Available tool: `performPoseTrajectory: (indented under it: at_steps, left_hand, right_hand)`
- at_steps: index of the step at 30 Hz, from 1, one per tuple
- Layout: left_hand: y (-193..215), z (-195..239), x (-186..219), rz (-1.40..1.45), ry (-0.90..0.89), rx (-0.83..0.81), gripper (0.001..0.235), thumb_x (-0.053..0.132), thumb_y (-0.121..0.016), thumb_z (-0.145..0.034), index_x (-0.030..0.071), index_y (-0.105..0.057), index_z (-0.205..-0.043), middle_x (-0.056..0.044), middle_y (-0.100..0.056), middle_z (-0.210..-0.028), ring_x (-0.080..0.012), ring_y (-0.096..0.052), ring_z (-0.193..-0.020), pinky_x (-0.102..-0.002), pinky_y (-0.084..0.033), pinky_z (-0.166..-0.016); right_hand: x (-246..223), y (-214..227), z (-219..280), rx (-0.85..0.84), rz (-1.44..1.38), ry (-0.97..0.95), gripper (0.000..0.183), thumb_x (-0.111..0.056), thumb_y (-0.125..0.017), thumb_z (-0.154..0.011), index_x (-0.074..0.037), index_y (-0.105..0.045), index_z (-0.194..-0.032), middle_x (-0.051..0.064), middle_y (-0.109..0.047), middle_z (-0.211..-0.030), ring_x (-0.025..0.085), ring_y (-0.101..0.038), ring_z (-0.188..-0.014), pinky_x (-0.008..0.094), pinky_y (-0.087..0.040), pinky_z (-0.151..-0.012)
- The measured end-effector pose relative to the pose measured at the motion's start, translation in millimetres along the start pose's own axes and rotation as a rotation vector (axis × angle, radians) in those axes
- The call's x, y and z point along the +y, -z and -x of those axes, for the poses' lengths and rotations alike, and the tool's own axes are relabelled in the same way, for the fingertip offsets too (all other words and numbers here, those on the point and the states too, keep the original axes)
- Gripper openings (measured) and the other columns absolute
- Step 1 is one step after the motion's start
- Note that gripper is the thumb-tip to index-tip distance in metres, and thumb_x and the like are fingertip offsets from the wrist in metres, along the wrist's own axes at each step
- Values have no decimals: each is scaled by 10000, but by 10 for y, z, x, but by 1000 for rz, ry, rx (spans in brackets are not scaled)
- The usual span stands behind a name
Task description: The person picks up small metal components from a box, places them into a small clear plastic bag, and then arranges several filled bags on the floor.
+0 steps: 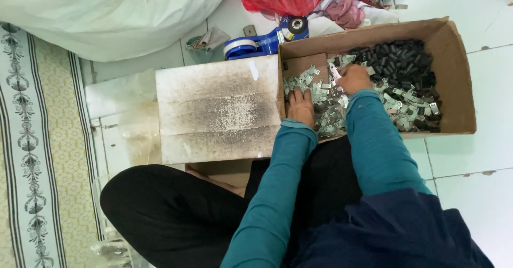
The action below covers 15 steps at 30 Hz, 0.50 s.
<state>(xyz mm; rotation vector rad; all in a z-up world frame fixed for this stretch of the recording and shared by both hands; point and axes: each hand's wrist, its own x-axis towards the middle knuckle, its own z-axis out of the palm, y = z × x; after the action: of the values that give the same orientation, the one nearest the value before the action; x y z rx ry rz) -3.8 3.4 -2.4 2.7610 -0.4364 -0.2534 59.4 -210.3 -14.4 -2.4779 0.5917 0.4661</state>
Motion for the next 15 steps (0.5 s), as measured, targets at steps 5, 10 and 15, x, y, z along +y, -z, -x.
performPoseTrajectory:
  at_steps: [5, 10, 15]
  left_hand:
    - [108, 35, 34, 37, 24, -28, 593, 30, -654, -931, 56, -374, -1454, -282, -278, -1557, -432, -344, -1417, -549, -464, -1019]
    - [-25, -45, -17, 140, 40, -10, 617, 20, -639, -939, 66, -356, -1485, -264, -272, -1564, -417, -348, -1424, -560, -458, -1045]
    - [250, -37, 48, 381, 47, 161, 696, -20, -475, -917, 47, -276, -1581, -295, -292, -1567, -491, -374, -1418, -590, -435, -1128]
  right_hand:
    - [359, -34, -279, 62, -114, -37, 384, -163, -650, -875, 5, -734, -1211, 308, -712, -1090, 477, -698, -995, 577, -595, -768]
    - [-153, 492, 322, 9, -165, -84, 458, -110, -602, -798, 26, -721, -1219, 256, -747, -869, 352, -745, -725, 464, -632, -644]
    - [-925, 963, 1114, -339, -614, -78, 615, -258, -900, -753, 92, -640, -1187, 163, -717, -956, 177, -731, -797, 242, -593, -727]
